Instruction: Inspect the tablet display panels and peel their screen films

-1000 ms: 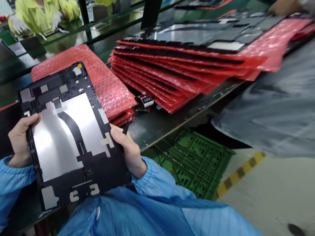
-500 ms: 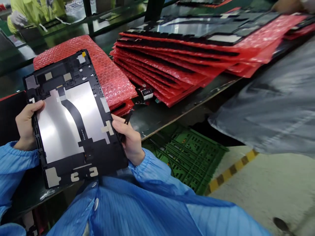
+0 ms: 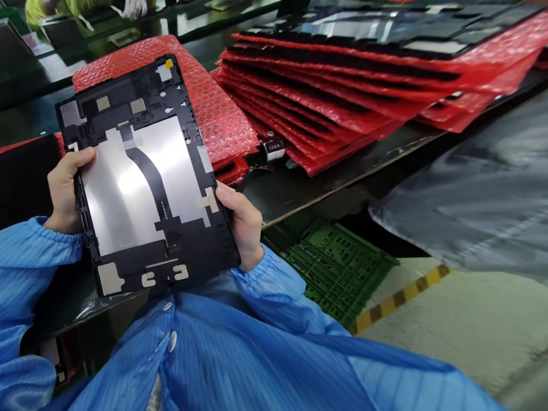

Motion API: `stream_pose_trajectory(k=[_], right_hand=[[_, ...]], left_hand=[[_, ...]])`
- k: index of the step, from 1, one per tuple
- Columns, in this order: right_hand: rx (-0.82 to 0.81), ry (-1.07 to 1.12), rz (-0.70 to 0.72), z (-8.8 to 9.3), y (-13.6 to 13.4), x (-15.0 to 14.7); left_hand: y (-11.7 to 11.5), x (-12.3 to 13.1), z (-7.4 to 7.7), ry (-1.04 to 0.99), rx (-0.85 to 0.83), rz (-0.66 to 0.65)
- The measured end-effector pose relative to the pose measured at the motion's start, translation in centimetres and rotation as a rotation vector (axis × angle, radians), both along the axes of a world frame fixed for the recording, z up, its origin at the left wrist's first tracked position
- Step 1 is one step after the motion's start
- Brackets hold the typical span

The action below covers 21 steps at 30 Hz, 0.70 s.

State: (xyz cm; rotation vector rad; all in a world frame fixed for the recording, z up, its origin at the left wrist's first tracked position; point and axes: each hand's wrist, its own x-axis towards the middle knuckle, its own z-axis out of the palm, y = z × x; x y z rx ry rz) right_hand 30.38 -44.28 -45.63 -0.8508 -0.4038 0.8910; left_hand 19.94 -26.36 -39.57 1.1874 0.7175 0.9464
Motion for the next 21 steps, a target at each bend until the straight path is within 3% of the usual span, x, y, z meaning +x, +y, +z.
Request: stream_pose_trajectory(k=[8, 14, 21], right_hand=[[-0.05, -0.063, -0.03, 0.51, 0.09, -0.08], [-0.08, -0.049, -0.165, 0.84, 0.07, -0.14], [-0.125, -0.063, -0.088, 0.64, 0.19, -0.21]], left_hand=[[-0.11, 0.16, 0.04, -0.024, -0.026, -0.006], [-0.28, 0.09, 0.04, -0.038, 0.006, -0.037], [-0.37, 0.14, 0.11, 0.002, -0.003, 0.012]])
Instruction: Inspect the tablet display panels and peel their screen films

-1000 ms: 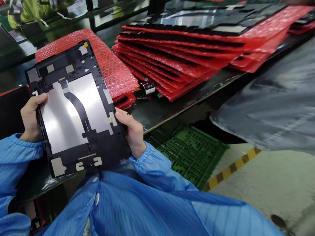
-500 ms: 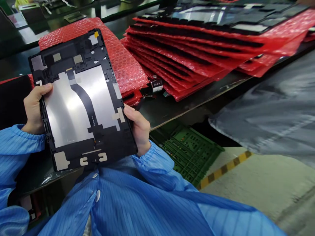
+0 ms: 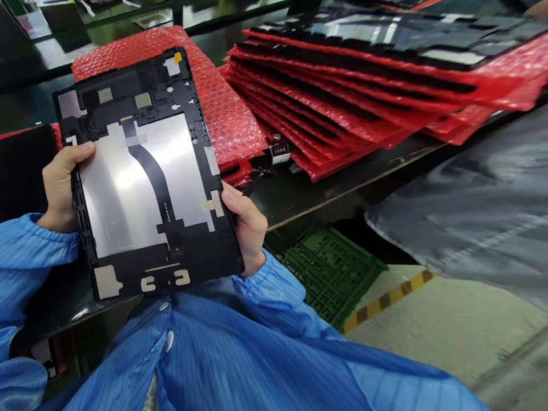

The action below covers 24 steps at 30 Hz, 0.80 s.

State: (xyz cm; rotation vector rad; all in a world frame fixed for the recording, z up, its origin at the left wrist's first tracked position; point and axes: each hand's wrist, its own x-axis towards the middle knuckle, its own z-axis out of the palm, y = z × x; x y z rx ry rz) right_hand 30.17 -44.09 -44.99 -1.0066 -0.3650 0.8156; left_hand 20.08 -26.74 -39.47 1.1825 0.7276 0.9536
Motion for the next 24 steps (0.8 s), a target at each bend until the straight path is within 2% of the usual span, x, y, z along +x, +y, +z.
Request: stream_pose_trajectory(k=[5, 10, 15, 18, 20, 24], right_hand=[[-0.017, -0.016, 0.039, 0.2, -0.1, -0.1], [-0.007, -0.043, -0.005, -0.1, -0.4, -0.1], [-0.088, -0.102, 0.099, -0.3, -1.3, 0.1], [-0.091, -0.103, 0.106, -0.4, -1.4, 0.0], [-0.053, -0.1, 0.062, -0.6, -1.2, -0.2], [0.121, -0.091, -0.044, -1.1, -0.7, -0.6]], left_hand=[[0.1, 0.0, 0.1, 0.018, -0.008, 0.007], [0.1, -0.1, -0.1, 0.021, -0.027, -0.018], [0.2, -0.1, -0.3, 0.024, -0.043, 0.001], [0.2, -0.1, -0.2, 0.038, -0.056, 0.01], [0.1, -0.1, -0.2, 0.058, -0.057, 0.023], [0.0, -0.1, -0.1, 0.058, -0.027, 0.038]])
